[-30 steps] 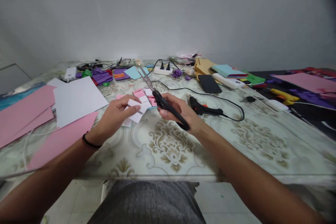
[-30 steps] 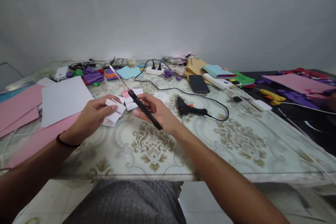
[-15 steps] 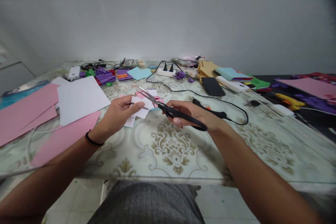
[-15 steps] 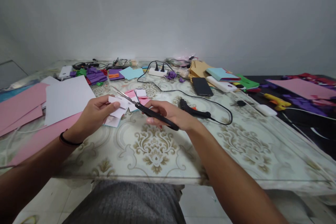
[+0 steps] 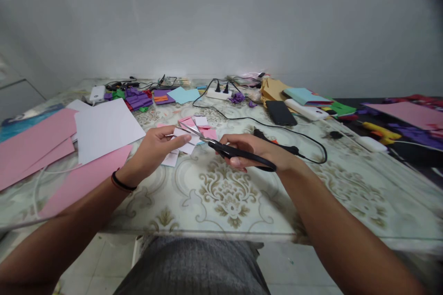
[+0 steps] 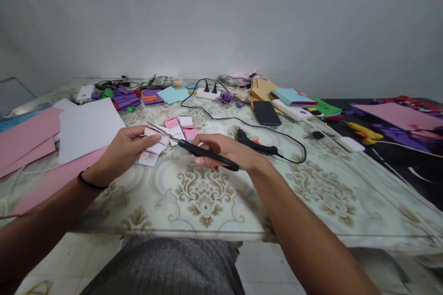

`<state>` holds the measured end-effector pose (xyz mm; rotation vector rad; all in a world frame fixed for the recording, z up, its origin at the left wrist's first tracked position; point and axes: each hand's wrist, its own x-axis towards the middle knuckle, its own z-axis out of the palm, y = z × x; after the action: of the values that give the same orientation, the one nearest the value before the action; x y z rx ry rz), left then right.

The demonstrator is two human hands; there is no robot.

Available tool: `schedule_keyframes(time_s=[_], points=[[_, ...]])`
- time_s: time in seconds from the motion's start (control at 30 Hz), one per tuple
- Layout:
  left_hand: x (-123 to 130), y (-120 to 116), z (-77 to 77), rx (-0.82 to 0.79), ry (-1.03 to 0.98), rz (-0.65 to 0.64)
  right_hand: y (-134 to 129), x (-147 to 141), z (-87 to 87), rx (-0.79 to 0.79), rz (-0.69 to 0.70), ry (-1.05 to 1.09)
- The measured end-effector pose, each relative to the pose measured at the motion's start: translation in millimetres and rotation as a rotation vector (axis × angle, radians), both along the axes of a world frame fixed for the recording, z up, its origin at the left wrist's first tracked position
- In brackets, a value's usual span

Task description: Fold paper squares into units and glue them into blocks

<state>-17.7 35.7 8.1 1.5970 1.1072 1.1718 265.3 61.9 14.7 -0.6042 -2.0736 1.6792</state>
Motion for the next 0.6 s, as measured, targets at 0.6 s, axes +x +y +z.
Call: schedule_keyframes(time_s=[0.6], points=[[2.4,0.1,-0.5,-0.084,-0.062,0.006,0.6,3.9,1.8,0.04,-0.023,-0.086]])
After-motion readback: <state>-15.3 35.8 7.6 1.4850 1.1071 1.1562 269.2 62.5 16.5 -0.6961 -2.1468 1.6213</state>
